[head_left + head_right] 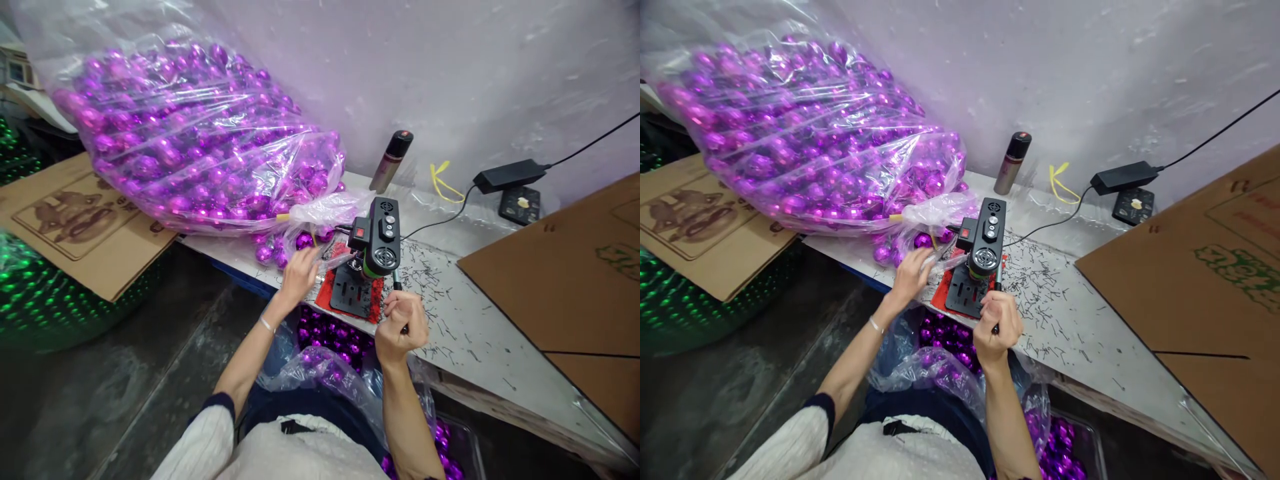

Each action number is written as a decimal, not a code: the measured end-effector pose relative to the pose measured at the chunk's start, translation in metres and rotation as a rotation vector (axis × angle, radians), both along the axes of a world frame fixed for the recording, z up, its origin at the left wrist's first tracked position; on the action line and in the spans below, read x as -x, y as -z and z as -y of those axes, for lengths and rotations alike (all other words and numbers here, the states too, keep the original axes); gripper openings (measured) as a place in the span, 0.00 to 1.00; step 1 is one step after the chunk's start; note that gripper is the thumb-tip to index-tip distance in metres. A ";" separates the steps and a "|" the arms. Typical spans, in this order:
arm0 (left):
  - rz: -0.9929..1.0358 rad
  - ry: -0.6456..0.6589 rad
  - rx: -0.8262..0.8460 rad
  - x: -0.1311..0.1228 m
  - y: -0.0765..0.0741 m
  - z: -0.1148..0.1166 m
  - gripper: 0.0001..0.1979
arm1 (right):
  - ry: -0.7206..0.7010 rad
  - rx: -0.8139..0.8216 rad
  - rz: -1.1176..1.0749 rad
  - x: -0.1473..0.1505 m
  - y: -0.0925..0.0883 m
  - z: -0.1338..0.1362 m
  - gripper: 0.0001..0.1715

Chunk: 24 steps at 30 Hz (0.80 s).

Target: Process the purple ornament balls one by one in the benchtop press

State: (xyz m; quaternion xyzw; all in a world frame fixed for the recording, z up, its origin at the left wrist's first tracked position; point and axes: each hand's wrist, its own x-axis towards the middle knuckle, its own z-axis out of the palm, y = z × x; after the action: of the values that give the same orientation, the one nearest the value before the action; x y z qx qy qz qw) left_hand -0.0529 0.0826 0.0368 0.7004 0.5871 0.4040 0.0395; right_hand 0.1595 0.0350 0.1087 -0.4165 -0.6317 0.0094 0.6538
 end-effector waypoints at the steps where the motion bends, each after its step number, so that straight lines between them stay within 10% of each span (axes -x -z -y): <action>1: -0.041 -0.065 0.050 0.007 -0.006 -0.023 0.17 | 0.003 -0.001 0.002 0.000 0.001 0.000 0.21; 8: -0.147 -0.198 0.431 0.024 -0.012 -0.087 0.28 | -0.033 -0.033 0.033 -0.001 0.002 -0.002 0.19; 18: 1.163 0.166 0.451 0.015 -0.010 -0.009 0.24 | -0.014 -0.040 0.076 -0.004 0.004 -0.003 0.19; 24: 1.167 0.087 0.526 -0.036 0.010 0.011 0.27 | -0.025 -0.038 0.096 -0.004 -0.002 -0.002 0.18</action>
State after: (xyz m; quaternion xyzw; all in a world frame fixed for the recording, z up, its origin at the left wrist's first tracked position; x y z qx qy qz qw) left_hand -0.0168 0.0719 0.0265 0.3555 0.5194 0.5594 0.5394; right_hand 0.1633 0.0372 0.1104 -0.3960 -0.6675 -0.0143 0.6304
